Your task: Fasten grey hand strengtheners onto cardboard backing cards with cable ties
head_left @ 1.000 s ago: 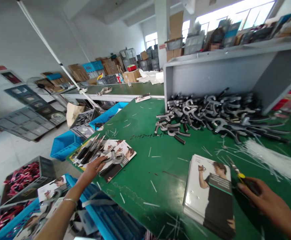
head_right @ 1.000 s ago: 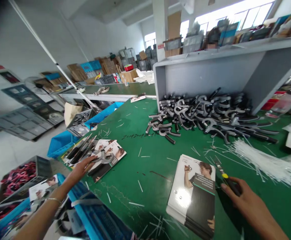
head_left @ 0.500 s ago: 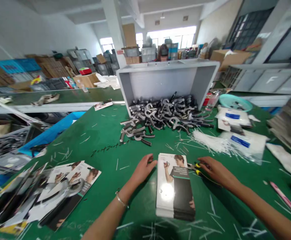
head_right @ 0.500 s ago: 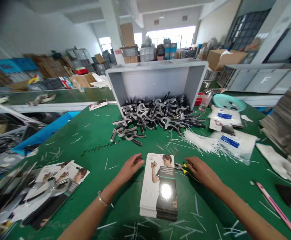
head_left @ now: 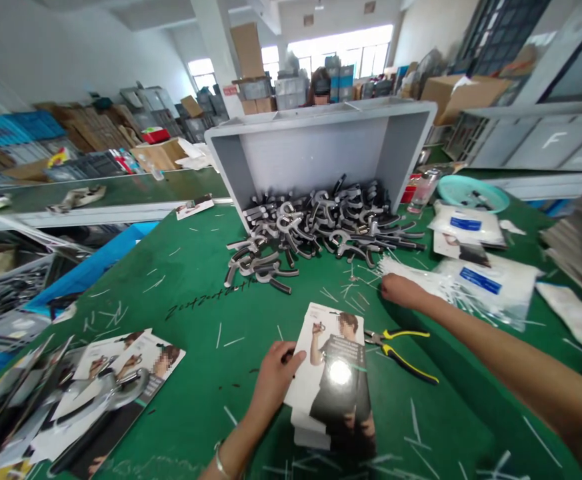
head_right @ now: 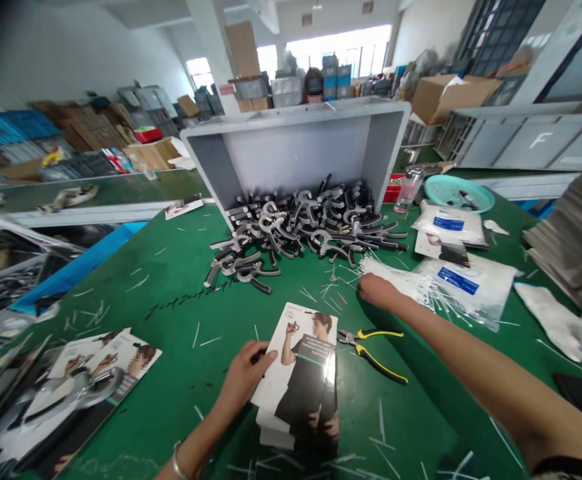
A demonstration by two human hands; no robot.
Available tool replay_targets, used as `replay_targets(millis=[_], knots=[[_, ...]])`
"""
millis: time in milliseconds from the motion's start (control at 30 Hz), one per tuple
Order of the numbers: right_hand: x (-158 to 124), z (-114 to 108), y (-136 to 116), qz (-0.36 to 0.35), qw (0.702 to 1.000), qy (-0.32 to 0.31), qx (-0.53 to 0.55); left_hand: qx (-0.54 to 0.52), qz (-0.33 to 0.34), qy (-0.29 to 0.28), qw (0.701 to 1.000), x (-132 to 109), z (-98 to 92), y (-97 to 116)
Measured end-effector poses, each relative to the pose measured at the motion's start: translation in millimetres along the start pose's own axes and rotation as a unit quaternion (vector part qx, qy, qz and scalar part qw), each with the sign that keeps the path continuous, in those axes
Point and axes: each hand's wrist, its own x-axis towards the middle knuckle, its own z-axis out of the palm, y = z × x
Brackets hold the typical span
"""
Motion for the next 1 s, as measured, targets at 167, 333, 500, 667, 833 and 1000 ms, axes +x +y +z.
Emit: replay_targets(millis=[167,333,500,667,833,1000], knots=[[-23,-12,2,0.009,0.997,0.035,0.072,-0.048,-0.018,0.003,0.999,55,6.1,18],[-65,-26,15,0.021,0.977,0.042,0.210,-0.087,-0.052,0.001,0.995,48,-9.2,28],[-104,-21,-36,-0.027,0.858,0.014,0.513,-0.306,-0.113,-0.062,0.943,5,-22.3,37],[-128,8,-142,-0.119,0.752,0.003,0.649,-0.364,-0.085,-0.007,0.927,-12,-29.3,45],[-128,51,-191,-0.164,0.764,0.045,0.623,-0.343,-0.076,0.017,0.936,-16,-40.1,36],[-125,72,-200,-0.140,0.721,0.091,0.672,-0.380,-0.070,0.062,0.920,-14,-38.2,25]])
